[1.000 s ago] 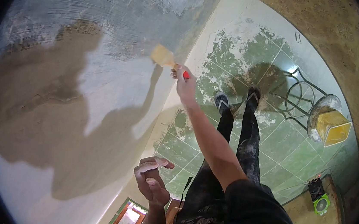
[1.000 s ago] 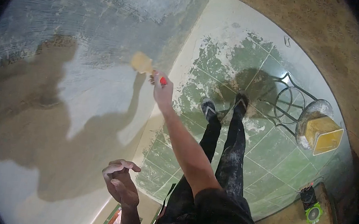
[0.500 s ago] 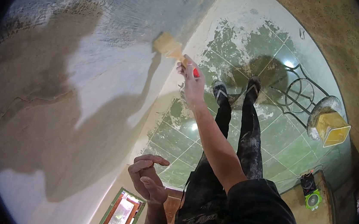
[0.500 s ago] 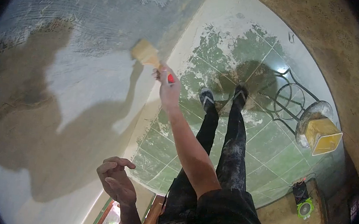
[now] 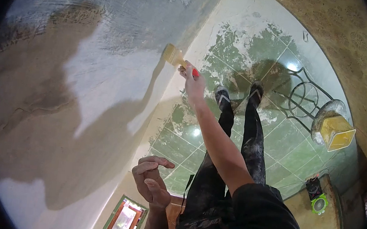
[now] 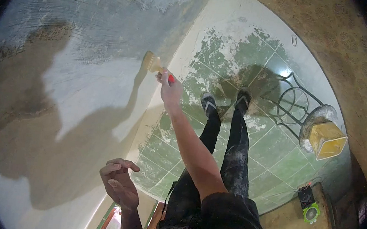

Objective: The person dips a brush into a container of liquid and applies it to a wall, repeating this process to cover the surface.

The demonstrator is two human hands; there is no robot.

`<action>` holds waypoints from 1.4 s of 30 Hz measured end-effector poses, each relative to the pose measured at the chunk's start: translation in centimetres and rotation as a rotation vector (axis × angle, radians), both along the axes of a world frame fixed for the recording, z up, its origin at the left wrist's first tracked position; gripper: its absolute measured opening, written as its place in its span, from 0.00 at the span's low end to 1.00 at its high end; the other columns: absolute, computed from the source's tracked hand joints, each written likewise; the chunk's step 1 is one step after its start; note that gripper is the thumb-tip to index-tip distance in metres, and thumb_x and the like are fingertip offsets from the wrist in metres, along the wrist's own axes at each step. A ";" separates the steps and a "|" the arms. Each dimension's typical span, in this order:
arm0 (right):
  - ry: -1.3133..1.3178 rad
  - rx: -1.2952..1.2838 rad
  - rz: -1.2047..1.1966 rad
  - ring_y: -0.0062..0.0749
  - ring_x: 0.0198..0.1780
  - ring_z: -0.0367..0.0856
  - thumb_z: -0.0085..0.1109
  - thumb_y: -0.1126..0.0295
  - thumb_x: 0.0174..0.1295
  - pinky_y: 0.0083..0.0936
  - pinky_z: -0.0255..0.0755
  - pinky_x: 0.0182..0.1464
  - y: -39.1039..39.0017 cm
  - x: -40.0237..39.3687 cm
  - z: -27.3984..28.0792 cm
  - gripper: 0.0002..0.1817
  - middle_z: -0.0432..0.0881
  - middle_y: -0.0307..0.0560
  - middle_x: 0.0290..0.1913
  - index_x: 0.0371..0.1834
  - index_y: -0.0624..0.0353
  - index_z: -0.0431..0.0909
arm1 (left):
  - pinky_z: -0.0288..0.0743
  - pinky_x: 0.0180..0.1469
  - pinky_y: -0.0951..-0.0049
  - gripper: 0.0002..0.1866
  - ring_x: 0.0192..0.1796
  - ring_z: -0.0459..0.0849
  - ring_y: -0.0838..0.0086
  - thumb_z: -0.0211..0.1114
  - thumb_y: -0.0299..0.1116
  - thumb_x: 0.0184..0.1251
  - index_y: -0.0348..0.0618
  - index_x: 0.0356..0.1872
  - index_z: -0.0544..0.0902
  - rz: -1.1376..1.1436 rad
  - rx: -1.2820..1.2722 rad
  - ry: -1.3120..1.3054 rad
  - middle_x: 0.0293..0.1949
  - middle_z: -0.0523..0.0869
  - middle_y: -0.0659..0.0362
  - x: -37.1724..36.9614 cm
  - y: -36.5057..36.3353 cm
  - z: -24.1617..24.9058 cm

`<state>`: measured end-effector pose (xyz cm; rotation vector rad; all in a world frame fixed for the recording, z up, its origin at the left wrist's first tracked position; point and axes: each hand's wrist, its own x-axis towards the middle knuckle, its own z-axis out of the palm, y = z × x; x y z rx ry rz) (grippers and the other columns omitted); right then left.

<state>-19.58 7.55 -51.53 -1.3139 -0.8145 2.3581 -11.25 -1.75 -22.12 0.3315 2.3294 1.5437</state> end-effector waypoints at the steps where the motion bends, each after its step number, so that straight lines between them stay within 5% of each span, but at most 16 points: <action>1: -0.015 0.027 0.047 0.27 0.47 0.86 0.50 0.60 0.80 0.25 0.79 0.54 -0.3 -1.2 -0.5 0.22 0.88 0.49 0.48 0.64 0.68 0.78 | 0.80 0.42 0.63 0.24 0.44 0.79 0.65 0.44 0.53 0.83 0.38 0.53 0.69 0.002 -0.005 0.006 0.42 0.76 0.49 0.0 0.0 0.0; 6: 0.091 0.042 0.066 0.27 0.49 0.84 0.48 0.59 0.81 0.26 0.78 0.57 0.5 -1.0 4.5 0.23 0.86 0.49 0.47 0.62 0.70 0.78 | 0.80 0.42 0.62 0.24 0.44 0.79 0.66 0.43 0.53 0.84 0.38 0.53 0.69 -0.006 0.005 -0.011 0.43 0.76 0.49 0.3 -0.2 -0.5; 8: 0.307 -0.230 -0.167 0.29 0.43 0.84 0.49 0.60 0.81 0.27 0.79 0.54 1.2 0.3 5.1 0.22 0.86 0.50 0.42 0.59 0.71 0.78 | 0.80 0.42 0.62 0.23 0.44 0.79 0.65 0.43 0.52 0.84 0.38 0.53 0.69 -0.033 0.005 -0.015 0.43 0.76 0.48 0.5 0.1 -0.8; 12: 0.336 -0.275 -0.214 0.27 0.42 0.85 0.50 0.60 0.80 0.25 0.79 0.50 0.0 -1.8 -0.9 0.20 0.88 0.48 0.43 0.57 0.69 0.81 | 0.81 0.41 0.62 0.23 0.44 0.79 0.65 0.43 0.52 0.84 0.38 0.52 0.69 -0.063 -0.020 -0.011 0.43 0.77 0.48 0.6 0.7 -1.1; 18: -0.357 0.252 -0.028 0.29 0.39 0.87 0.53 0.62 0.78 0.26 0.80 0.47 -1.6 -2.9 -9.4 0.18 0.89 0.48 0.38 0.56 0.67 0.82 | 0.81 0.41 0.62 0.25 0.42 0.80 0.65 0.45 0.55 0.83 0.37 0.52 0.69 -0.021 -0.023 -0.009 0.42 0.77 0.48 0.2 0.3 -2.4; 20: -0.381 0.284 0.035 0.28 0.41 0.88 0.49 0.62 0.80 0.26 0.80 0.48 -0.6 -3.2 -5.7 0.19 0.90 0.49 0.43 0.60 0.64 0.81 | 0.81 0.41 0.62 0.25 0.41 0.80 0.65 0.45 0.55 0.82 0.38 0.52 0.69 -0.051 -0.024 -0.023 0.42 0.77 0.48 0.0 0.4 -2.1; 25: 0.050 0.196 0.038 0.26 0.49 0.85 0.47 0.61 0.81 0.26 0.78 0.55 0.8 -1.1 6.6 0.21 0.89 0.50 0.47 0.63 0.67 0.79 | 0.81 0.41 0.62 0.25 0.41 0.80 0.64 0.46 0.55 0.82 0.38 0.51 0.69 -0.053 0.005 -0.022 0.43 0.77 0.48 0.6 1.5 -1.1; 27: 0.307 -0.022 -0.013 0.28 0.51 0.84 0.45 0.59 0.82 0.28 0.77 0.58 1.3 0.3 9.6 0.23 0.87 0.52 0.50 0.66 0.68 0.76 | 0.81 0.41 0.61 0.25 0.40 0.80 0.64 0.46 0.55 0.82 0.38 0.50 0.69 -0.051 0.007 -0.022 0.43 0.77 0.48 0.9 2.1 -1.2; 31: 0.397 -0.185 -0.101 0.30 0.53 0.84 0.44 0.59 0.82 0.30 0.77 0.61 1.0 -0.4 6.7 0.24 0.86 0.52 0.51 0.68 0.67 0.74 | 0.81 0.41 0.61 0.25 0.41 0.80 0.65 0.45 0.55 0.82 0.38 0.51 0.69 -0.087 -0.010 -0.026 0.42 0.77 0.48 1.3 2.6 -1.3; 33: 0.223 -0.107 -0.040 0.31 0.52 0.84 0.45 0.59 0.82 0.31 0.77 0.62 0.8 -1.6 1.9 0.23 0.87 0.51 0.49 0.66 0.67 0.75 | 0.81 0.41 0.61 0.25 0.41 0.80 0.65 0.45 0.55 0.82 0.38 0.51 0.69 -0.099 -0.033 -0.016 0.42 0.77 0.48 1.4 2.3 -1.7; 38: -0.136 0.028 -0.206 0.26 0.45 0.86 0.54 0.60 0.78 0.27 0.78 0.48 0.0 -1.8 -9.7 0.18 0.90 0.47 0.42 0.56 0.63 0.84 | 0.83 0.40 0.61 0.23 0.41 0.81 0.61 0.43 0.49 0.84 0.33 0.52 0.69 -0.111 -0.026 0.027 0.43 0.78 0.43 1.8 1.2 -2.7; 40: -0.380 0.268 -0.125 0.26 0.38 0.86 0.54 0.63 0.77 0.26 0.79 0.44 0.6 -1.1 -9.6 0.16 0.90 0.48 0.38 0.55 0.63 0.85 | 0.83 0.40 0.61 0.23 0.41 0.81 0.61 0.43 0.49 0.84 0.33 0.52 0.70 -0.101 -0.017 0.009 0.43 0.78 0.43 2.1 0.8 -3.1; 42: -0.182 0.240 0.080 0.27 0.47 0.87 0.50 0.65 0.80 0.24 0.79 0.52 1.8 -0.8 -5.6 0.17 0.90 0.47 0.45 0.59 0.65 0.82 | 0.83 0.40 0.61 0.23 0.41 0.81 0.61 0.44 0.49 0.84 0.33 0.52 0.70 -0.087 0.006 -0.011 0.43 0.78 0.43 2.6 1.1 -3.3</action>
